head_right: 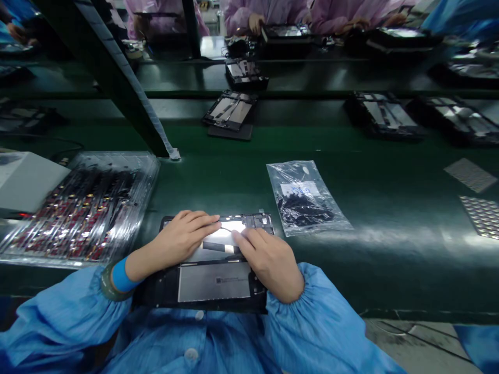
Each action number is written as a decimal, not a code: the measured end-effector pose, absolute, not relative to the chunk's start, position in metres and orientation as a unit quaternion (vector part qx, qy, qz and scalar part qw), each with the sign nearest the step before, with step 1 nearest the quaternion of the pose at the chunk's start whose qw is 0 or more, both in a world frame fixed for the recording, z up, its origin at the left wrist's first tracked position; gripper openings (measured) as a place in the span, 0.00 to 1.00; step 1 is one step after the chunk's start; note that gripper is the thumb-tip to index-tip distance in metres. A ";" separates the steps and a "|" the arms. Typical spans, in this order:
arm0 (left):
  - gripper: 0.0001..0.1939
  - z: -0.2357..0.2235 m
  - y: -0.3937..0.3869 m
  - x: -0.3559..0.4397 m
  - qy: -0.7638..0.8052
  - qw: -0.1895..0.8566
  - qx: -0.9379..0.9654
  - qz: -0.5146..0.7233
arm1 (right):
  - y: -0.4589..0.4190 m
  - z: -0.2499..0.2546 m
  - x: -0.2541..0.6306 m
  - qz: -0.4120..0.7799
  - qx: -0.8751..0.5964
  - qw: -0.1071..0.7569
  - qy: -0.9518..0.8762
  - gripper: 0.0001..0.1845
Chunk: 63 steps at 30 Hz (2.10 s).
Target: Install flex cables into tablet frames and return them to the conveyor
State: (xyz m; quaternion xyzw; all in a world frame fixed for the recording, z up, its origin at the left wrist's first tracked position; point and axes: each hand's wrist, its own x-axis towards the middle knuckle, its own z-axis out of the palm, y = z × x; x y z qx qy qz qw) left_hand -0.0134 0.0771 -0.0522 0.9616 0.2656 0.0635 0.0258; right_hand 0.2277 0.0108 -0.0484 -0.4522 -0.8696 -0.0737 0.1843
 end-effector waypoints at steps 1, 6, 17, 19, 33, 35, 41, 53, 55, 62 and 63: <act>0.22 -0.052 0.077 -0.013 0.264 0.018 0.962 0.062 | 0.010 -0.049 0.230 -0.074 -0.450 0.188 -0.870 0.17; 0.21 -0.051 0.075 -0.011 0.263 -0.001 0.962 0.071 | 0.012 -0.052 0.234 -0.106 -0.456 0.204 -0.860 0.16; 0.19 -0.050 0.073 -0.009 0.260 -0.023 0.963 0.066 | 0.016 -0.057 0.233 -0.133 -0.462 0.193 -0.856 0.15; 0.19 -0.050 0.073 -0.008 0.257 -0.024 0.963 0.071 | 0.017 -0.058 0.232 -0.135 -0.466 0.191 -0.853 0.15; 0.21 -0.053 0.074 -0.010 0.255 -0.012 0.964 0.069 | 0.017 -0.057 0.231 -0.129 -0.478 0.174 -0.851 0.15; 0.20 -0.053 0.074 -0.011 0.253 -0.013 0.965 0.069 | 0.017 -0.057 0.231 -0.131 -0.477 0.177 -0.851 0.14; 0.21 -0.053 0.074 -0.010 0.258 -0.011 0.964 0.064 | 0.018 -0.057 0.230 -0.133 -0.474 0.171 -0.854 0.14; 0.22 -0.057 0.075 -0.011 0.252 -0.019 0.965 0.072 | 0.005 -0.052 0.228 -0.181 -0.515 0.142 -0.826 0.16; 0.22 -0.057 0.074 -0.010 0.252 -0.020 0.965 0.071 | 0.003 -0.050 0.216 -0.171 -0.524 0.138 -0.823 0.20; 0.20 -0.054 0.078 -0.014 0.274 0.050 0.957 0.087 | 0.001 -0.047 0.204 -0.116 -0.550 0.162 -0.811 0.22; 0.18 -0.052 0.080 -0.015 0.273 0.083 0.953 0.100 | -0.003 -0.047 0.210 -0.106 -0.568 0.192 -0.793 0.23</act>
